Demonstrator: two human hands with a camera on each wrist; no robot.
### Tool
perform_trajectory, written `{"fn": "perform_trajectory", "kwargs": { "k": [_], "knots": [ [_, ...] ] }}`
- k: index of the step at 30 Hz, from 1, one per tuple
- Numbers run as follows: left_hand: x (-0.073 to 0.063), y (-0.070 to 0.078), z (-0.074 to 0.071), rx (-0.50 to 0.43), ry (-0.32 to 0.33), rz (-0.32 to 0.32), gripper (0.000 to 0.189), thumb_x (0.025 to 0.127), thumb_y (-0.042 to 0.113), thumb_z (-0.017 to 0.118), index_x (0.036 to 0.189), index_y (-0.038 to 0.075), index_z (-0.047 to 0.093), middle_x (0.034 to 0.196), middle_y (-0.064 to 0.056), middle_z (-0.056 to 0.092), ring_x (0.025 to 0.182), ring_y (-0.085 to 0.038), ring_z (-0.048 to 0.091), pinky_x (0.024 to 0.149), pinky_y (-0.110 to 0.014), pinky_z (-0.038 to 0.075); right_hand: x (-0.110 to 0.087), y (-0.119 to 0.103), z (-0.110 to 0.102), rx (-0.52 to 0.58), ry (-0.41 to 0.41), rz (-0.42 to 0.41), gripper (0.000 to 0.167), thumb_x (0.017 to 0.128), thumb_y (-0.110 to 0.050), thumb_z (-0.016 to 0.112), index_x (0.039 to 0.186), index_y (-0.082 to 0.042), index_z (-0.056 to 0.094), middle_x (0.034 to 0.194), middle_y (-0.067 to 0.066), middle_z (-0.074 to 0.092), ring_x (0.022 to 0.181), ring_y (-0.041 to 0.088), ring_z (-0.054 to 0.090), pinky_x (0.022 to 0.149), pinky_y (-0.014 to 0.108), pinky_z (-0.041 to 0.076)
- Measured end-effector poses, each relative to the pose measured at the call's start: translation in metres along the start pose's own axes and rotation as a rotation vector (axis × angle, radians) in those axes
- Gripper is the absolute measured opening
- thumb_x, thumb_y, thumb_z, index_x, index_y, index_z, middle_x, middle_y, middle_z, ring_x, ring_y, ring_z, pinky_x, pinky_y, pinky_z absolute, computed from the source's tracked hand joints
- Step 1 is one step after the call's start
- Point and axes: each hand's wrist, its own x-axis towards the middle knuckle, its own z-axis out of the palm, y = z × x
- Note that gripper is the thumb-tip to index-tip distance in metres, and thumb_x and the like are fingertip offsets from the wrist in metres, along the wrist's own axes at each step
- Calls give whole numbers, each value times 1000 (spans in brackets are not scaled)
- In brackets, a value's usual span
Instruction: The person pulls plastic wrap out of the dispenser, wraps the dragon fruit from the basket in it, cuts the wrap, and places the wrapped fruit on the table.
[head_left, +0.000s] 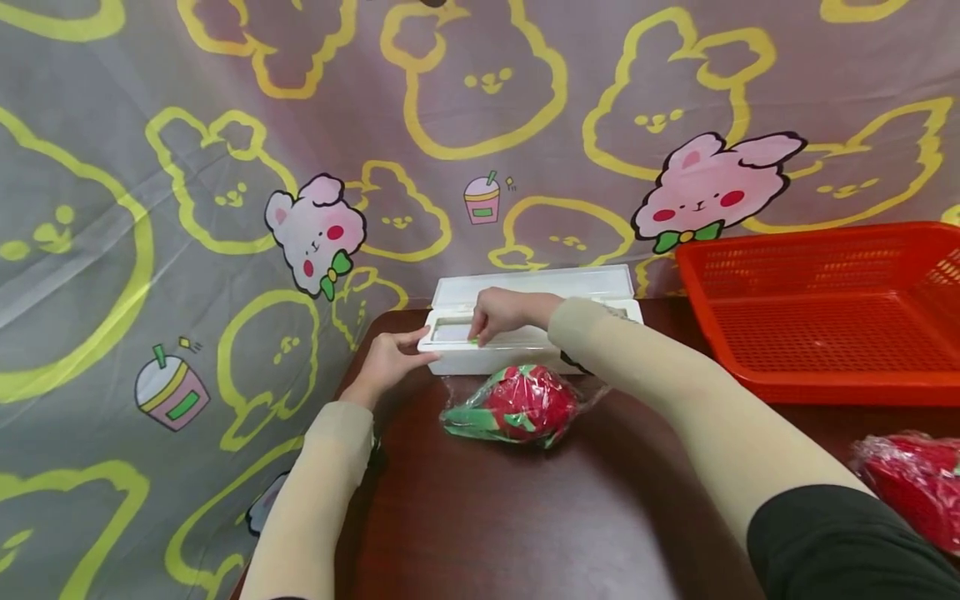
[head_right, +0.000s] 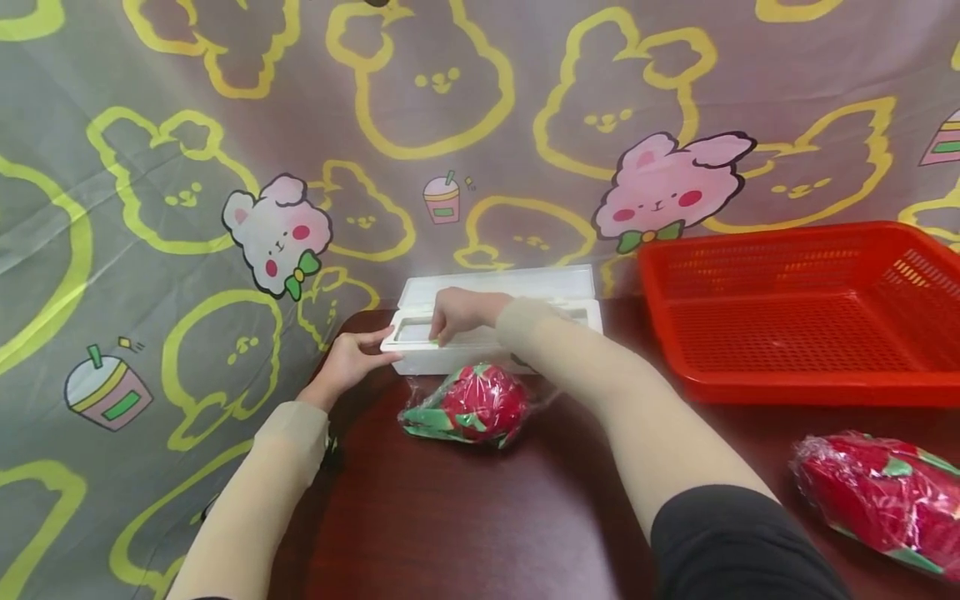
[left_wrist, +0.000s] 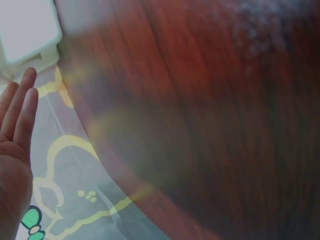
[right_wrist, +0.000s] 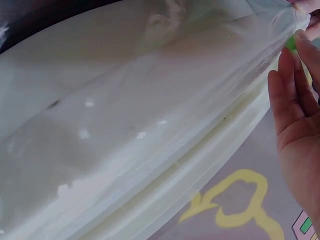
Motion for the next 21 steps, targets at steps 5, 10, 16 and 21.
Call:
{"fn": "perform_trajectory", "kwargs": {
  "k": [5,10,16,21],
  "knots": [
    [-1,0,-1,3,0,-12,65,73,35,85,129,11,62,127,-9,62,117,-19,57,93,-39,48,-10,1,-2,22,3,1,13,82,-6,78,95,-3,77,91,7,73,65,3,53,65,21,44],
    [1,2,0,9,2,-4,66,72,37,85,128,11,63,127,-9,61,119,-21,56,96,-40,47,-22,7,-7,23,-2,9,14,82,-7,78,95,-4,77,91,6,74,70,7,59,71,24,48],
    [0,4,-1,2,2,20,67,73,36,85,129,9,62,127,-10,61,117,-22,58,90,-40,50,-37,11,-12,22,-3,38,13,81,-7,79,94,-3,77,88,7,74,71,6,61,72,25,50],
    [-4,2,-1,3,-6,-7,67,72,36,85,129,10,61,128,-10,60,116,-22,59,88,-40,51,-46,12,-12,14,-16,70,12,80,-6,79,92,-4,78,85,6,74,65,3,54,65,21,47]
  ]
}}
